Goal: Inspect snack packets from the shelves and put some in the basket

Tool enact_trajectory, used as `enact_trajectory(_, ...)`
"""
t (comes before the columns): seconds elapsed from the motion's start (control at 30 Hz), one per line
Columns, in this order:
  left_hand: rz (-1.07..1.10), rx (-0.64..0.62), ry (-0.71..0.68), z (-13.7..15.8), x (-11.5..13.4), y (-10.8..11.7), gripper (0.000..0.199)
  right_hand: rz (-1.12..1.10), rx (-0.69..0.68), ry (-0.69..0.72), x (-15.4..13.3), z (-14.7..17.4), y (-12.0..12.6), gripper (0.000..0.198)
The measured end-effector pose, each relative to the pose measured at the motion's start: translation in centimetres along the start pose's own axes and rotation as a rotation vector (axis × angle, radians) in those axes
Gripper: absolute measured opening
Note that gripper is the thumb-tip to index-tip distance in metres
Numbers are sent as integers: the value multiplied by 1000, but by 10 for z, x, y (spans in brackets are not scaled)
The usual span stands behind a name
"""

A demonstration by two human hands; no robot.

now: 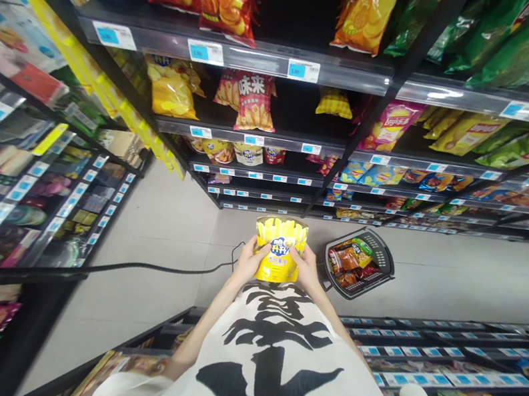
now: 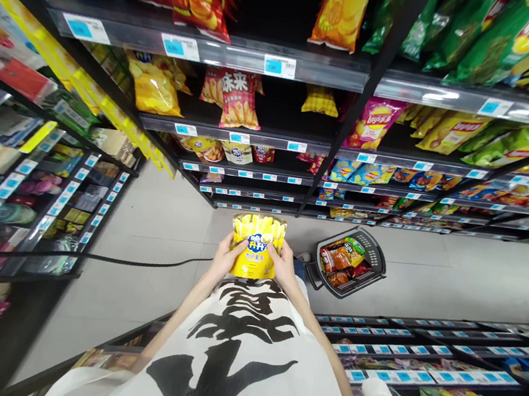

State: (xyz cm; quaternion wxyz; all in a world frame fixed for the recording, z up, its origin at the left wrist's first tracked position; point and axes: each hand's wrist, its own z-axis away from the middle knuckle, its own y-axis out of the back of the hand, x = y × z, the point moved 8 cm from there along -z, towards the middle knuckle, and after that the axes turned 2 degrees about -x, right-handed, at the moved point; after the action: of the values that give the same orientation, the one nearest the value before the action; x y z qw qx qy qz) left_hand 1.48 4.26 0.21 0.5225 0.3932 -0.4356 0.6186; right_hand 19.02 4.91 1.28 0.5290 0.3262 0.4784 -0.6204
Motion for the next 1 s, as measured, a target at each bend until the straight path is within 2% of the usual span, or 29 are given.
enact_trajectory(0.47,56,-29,2,-4,-13,1,49,76,-28,66,14,-6,6,46)
enact_trajectory(1.0,41,-8,-23,-6,-18,4,43,89,-38,54,13,-5,5,45)
